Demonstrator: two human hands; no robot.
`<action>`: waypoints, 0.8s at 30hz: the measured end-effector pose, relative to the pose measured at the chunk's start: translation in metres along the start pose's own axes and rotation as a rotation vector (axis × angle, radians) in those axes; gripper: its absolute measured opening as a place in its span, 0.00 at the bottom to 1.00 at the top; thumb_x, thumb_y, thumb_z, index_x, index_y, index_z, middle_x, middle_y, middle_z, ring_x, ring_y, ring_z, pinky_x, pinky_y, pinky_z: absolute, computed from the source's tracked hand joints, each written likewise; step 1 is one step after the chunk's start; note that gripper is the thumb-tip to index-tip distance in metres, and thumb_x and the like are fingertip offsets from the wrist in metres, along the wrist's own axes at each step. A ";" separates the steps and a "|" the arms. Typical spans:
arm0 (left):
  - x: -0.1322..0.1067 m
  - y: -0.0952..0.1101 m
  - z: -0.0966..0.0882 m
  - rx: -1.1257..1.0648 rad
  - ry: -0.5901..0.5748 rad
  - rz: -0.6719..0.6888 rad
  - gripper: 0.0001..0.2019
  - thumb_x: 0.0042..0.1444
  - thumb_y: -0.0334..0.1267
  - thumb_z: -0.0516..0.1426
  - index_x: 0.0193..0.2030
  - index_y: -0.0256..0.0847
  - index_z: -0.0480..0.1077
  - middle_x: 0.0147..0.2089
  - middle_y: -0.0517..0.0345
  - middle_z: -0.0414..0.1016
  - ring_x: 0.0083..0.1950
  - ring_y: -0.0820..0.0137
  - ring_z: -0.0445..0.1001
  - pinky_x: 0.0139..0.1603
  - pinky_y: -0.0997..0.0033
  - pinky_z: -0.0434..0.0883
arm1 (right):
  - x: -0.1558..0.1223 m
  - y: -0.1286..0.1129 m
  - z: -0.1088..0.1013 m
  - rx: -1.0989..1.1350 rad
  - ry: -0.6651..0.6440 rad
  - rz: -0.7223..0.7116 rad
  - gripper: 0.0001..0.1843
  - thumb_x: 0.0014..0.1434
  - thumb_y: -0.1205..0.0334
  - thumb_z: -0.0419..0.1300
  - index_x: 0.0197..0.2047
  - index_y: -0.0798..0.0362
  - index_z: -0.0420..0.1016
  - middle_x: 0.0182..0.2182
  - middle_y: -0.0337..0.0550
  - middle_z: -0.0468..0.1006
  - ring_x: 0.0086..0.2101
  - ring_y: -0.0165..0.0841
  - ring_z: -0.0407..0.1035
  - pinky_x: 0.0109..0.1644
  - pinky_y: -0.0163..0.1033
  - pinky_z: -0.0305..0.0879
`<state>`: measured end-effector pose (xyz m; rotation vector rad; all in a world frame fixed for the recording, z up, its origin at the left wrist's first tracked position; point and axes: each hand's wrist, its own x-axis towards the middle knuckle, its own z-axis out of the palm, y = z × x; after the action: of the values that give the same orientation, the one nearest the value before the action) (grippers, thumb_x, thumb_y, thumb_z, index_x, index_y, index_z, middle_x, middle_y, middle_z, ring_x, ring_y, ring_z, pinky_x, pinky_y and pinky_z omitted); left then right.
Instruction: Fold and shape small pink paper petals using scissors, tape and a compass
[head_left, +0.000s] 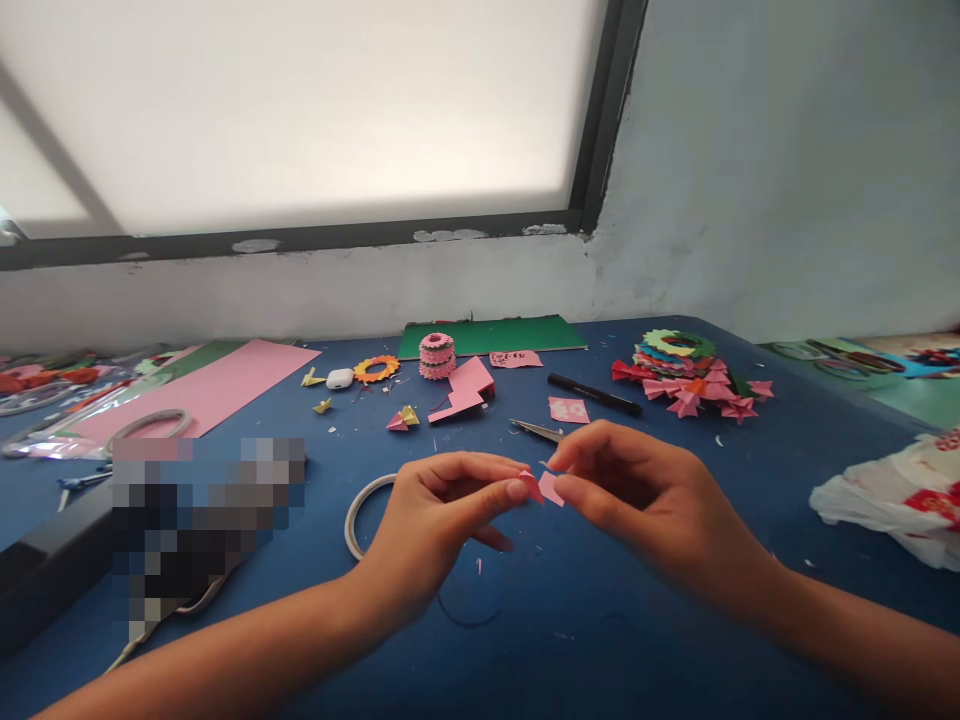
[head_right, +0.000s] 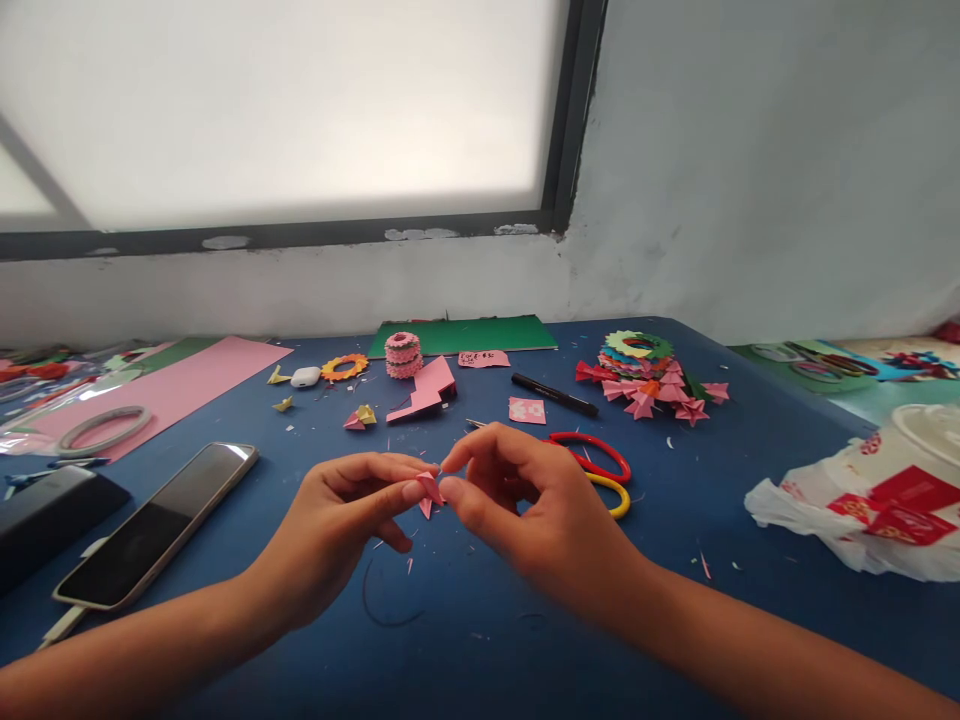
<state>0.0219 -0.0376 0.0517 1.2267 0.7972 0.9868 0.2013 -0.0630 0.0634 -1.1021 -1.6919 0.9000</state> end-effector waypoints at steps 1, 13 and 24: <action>0.000 0.000 -0.001 -0.007 0.010 0.016 0.00 0.48 0.33 0.65 0.28 0.41 0.78 0.36 0.58 0.79 0.35 0.74 0.76 0.24 0.86 0.74 | -0.001 -0.001 0.000 0.006 -0.018 -0.003 0.06 0.57 0.57 0.57 0.33 0.49 0.69 0.20 0.31 0.62 0.21 0.24 0.57 0.22 0.29 0.58; -0.002 0.000 0.000 -0.116 0.012 0.108 0.05 0.49 0.30 0.64 0.32 0.44 0.78 0.31 0.63 0.79 0.30 0.76 0.77 0.20 0.87 0.74 | -0.010 -0.008 0.000 0.097 -0.180 0.039 0.09 0.59 0.58 0.53 0.40 0.48 0.72 0.18 0.29 0.55 0.19 0.23 0.49 0.20 0.30 0.47; -0.003 -0.004 -0.001 -0.062 0.006 0.190 0.07 0.48 0.29 0.64 0.31 0.45 0.80 0.34 0.61 0.77 0.31 0.75 0.76 0.20 0.86 0.76 | -0.008 -0.009 0.000 0.103 -0.217 0.104 0.13 0.60 0.55 0.53 0.45 0.49 0.71 0.18 0.29 0.53 0.19 0.23 0.48 0.20 0.30 0.46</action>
<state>0.0203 -0.0399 0.0478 1.2631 0.6576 1.1612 0.2005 -0.0733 0.0688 -1.0614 -1.7527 1.1968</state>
